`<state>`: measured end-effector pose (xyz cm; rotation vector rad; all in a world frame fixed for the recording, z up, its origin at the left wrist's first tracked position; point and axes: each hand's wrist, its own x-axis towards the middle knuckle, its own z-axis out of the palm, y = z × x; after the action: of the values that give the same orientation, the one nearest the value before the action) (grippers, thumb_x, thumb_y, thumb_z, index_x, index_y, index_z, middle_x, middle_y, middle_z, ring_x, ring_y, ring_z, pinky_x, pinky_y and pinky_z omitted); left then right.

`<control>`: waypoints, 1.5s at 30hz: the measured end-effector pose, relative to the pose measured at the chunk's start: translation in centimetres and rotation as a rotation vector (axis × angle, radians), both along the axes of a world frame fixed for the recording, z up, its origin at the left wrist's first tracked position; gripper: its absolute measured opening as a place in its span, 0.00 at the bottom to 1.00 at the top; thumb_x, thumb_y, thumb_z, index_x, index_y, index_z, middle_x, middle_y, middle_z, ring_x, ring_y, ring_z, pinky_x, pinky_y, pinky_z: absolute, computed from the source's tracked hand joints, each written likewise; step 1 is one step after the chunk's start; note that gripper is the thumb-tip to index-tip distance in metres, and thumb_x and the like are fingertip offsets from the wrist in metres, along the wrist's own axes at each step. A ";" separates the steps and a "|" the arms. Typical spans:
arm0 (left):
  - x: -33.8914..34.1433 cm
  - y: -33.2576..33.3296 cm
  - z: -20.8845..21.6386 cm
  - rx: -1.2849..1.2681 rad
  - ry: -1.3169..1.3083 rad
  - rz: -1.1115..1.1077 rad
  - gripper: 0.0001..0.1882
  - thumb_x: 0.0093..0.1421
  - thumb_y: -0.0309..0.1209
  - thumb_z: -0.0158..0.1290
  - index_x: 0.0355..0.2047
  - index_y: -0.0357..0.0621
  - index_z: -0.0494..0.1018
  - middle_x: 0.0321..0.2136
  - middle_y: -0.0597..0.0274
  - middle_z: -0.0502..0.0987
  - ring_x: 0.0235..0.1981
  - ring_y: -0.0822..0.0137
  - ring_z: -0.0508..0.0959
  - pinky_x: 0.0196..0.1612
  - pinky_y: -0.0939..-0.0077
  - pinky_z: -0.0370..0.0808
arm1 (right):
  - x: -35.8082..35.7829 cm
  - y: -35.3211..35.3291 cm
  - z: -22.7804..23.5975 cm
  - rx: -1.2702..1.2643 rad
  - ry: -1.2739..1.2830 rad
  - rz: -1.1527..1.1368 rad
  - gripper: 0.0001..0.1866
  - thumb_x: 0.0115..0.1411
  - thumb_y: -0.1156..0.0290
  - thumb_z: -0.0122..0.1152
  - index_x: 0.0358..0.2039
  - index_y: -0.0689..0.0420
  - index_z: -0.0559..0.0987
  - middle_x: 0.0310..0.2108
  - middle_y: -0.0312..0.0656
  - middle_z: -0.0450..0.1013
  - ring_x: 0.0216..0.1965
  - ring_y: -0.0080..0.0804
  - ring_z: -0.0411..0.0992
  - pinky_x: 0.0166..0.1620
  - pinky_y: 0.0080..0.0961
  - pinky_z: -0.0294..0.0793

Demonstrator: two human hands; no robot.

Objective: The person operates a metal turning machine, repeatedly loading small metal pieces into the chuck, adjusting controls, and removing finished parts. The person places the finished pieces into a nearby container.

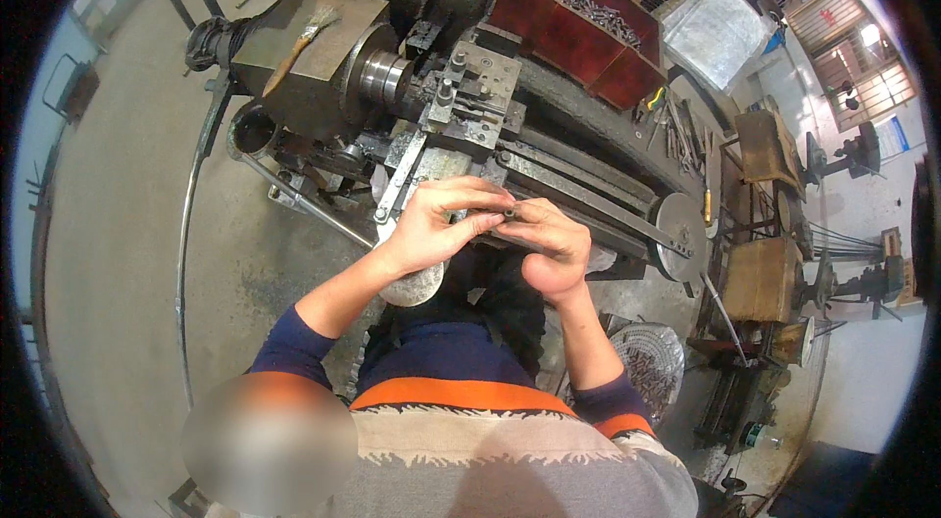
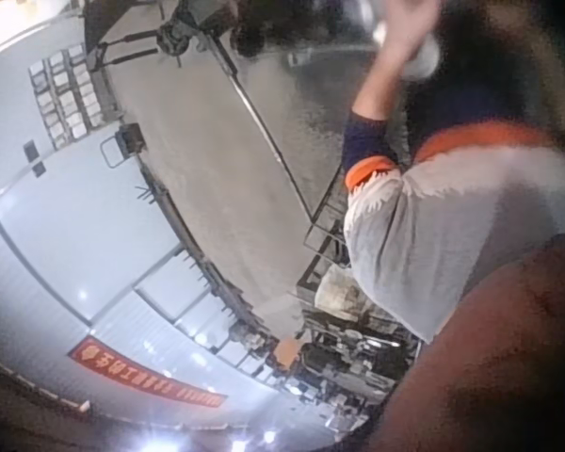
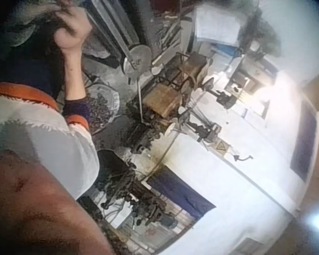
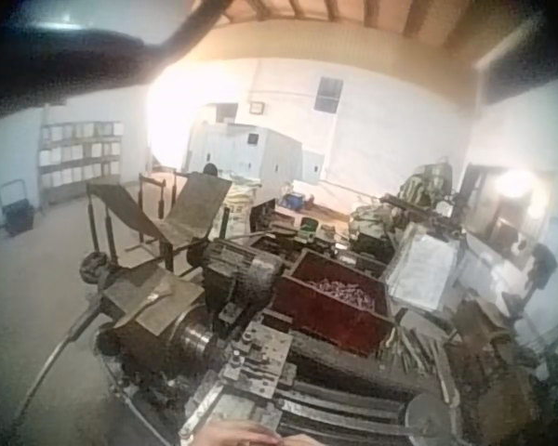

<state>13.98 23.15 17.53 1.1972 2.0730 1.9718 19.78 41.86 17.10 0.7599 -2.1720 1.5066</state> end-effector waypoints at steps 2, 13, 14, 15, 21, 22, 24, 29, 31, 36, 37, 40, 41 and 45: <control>0.2 0.0 0.1 0.004 0.007 0.018 0.09 0.50 0.23 0.55 0.34 0.38 0.76 0.37 0.54 0.78 0.42 0.60 0.77 0.45 0.70 0.72 | 0.0 -0.2 0.1 0.006 0.045 -0.008 0.20 0.47 0.58 0.56 0.30 0.63 0.81 0.35 0.49 0.75 0.38 0.43 0.73 0.44 0.32 0.70; 0.9 0.0 0.5 0.062 0.006 0.035 0.08 0.49 0.22 0.56 0.32 0.38 0.76 0.36 0.54 0.78 0.42 0.58 0.77 0.46 0.69 0.72 | 0.3 -0.4 0.7 0.065 0.161 -0.032 0.17 0.47 0.63 0.55 0.31 0.64 0.81 0.37 0.50 0.75 0.38 0.44 0.73 0.43 0.33 0.71; 0.8 -0.1 0.5 0.056 0.007 0.030 0.08 0.49 0.22 0.56 0.32 0.38 0.76 0.36 0.54 0.78 0.42 0.58 0.77 0.46 0.69 0.72 | 0.3 -0.4 0.7 0.064 0.162 -0.030 0.18 0.47 0.62 0.55 0.31 0.64 0.81 0.37 0.50 0.75 0.39 0.45 0.73 0.43 0.33 0.71; 0.8 -0.1 0.6 0.051 0.008 0.024 0.08 0.49 0.22 0.56 0.32 0.38 0.76 0.36 0.54 0.78 0.42 0.58 0.77 0.46 0.69 0.72 | 0.3 -0.4 0.6 0.064 0.162 -0.029 0.18 0.47 0.62 0.55 0.31 0.64 0.81 0.37 0.50 0.75 0.39 0.45 0.73 0.43 0.33 0.71; 0.8 0.3 0.8 0.044 0.138 0.024 0.10 0.50 0.22 0.54 0.34 0.39 0.76 0.38 0.53 0.78 0.42 0.57 0.77 0.46 0.68 0.72 | 0.3 0.0 0.3 0.035 0.136 -0.010 0.20 0.50 0.57 0.55 0.30 0.63 0.81 0.37 0.50 0.75 0.39 0.45 0.73 0.43 0.33 0.71; 0.8 0.3 0.7 0.046 0.132 0.021 0.10 0.50 0.23 0.54 0.35 0.39 0.76 0.38 0.53 0.78 0.42 0.57 0.77 0.47 0.68 0.72 | 0.3 -0.1 0.3 0.025 0.129 -0.013 0.21 0.51 0.56 0.55 0.30 0.63 0.81 0.37 0.50 0.75 0.39 0.45 0.73 0.43 0.33 0.71; 0.7 0.3 0.5 0.049 0.121 0.017 0.10 0.50 0.23 0.54 0.35 0.39 0.76 0.38 0.53 0.77 0.42 0.56 0.77 0.48 0.67 0.71 | 0.4 -0.1 0.2 0.004 0.115 -0.017 0.22 0.52 0.54 0.55 0.30 0.64 0.81 0.36 0.50 0.75 0.39 0.45 0.73 0.43 0.34 0.70; 0.9 0.3 0.7 0.058 0.094 0.048 0.09 0.50 0.24 0.55 0.33 0.38 0.76 0.36 0.53 0.78 0.41 0.57 0.77 0.49 0.65 0.71 | 0.4 -0.2 -0.2 -0.094 0.053 0.017 0.26 0.53 0.49 0.56 0.30 0.64 0.81 0.36 0.50 0.75 0.39 0.44 0.73 0.44 0.33 0.69; 0.7 0.5 0.5 0.076 0.120 0.067 0.08 0.50 0.22 0.55 0.32 0.37 0.76 0.34 0.54 0.78 0.39 0.58 0.78 0.46 0.67 0.72 | 0.4 -0.1 -0.4 -0.121 0.028 0.025 0.26 0.53 0.49 0.57 0.31 0.64 0.81 0.37 0.50 0.75 0.39 0.43 0.73 0.44 0.33 0.69; 0.6 0.6 0.5 0.092 0.135 0.101 0.04 0.48 0.20 0.56 0.27 0.34 0.74 0.30 0.54 0.78 0.34 0.59 0.78 0.38 0.72 0.74 | 0.5 -0.3 -0.1 -0.183 -0.043 0.011 0.27 0.52 0.48 0.58 0.31 0.65 0.81 0.37 0.50 0.75 0.40 0.41 0.73 0.45 0.32 0.69; 0.6 0.5 0.6 0.061 0.147 0.126 0.05 0.48 0.20 0.56 0.27 0.34 0.74 0.30 0.54 0.78 0.34 0.59 0.78 0.38 0.72 0.74 | 0.5 -0.3 -0.1 -0.177 -0.051 0.007 0.27 0.52 0.48 0.57 0.31 0.65 0.81 0.37 0.49 0.75 0.40 0.40 0.73 0.45 0.32 0.69; 0.3 -0.8 0.8 -0.021 0.157 0.203 0.05 0.48 0.20 0.57 0.27 0.34 0.74 0.30 0.53 0.78 0.34 0.60 0.78 0.39 0.71 0.74 | 0.0 0.6 -0.5 -0.143 -0.063 -0.032 0.27 0.50 0.49 0.58 0.32 0.64 0.81 0.37 0.49 0.75 0.40 0.40 0.73 0.45 0.31 0.69; 0.1 -1.7 0.4 -0.046 0.135 0.239 0.05 0.48 0.20 0.57 0.27 0.34 0.74 0.30 0.53 0.78 0.34 0.60 0.78 0.39 0.71 0.74 | -0.1 1.3 -0.8 -0.125 -0.067 -0.054 0.25 0.49 0.50 0.58 0.32 0.64 0.81 0.37 0.48 0.75 0.40 0.40 0.73 0.45 0.31 0.69; -0.7 -6.2 -0.9 -0.170 0.026 0.464 0.06 0.47 0.22 0.57 0.28 0.35 0.76 0.28 0.54 0.79 0.36 0.61 0.79 0.42 0.72 0.72 | -3.0 6.0 0.2 0.096 -0.042 -0.202 0.21 0.41 0.57 0.58 0.32 0.59 0.82 0.35 0.48 0.75 0.39 0.40 0.73 0.45 0.29 0.70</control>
<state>13.30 16.92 16.67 0.7641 2.6592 1.8833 16.75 47.84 17.25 0.5240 -2.2889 1.3361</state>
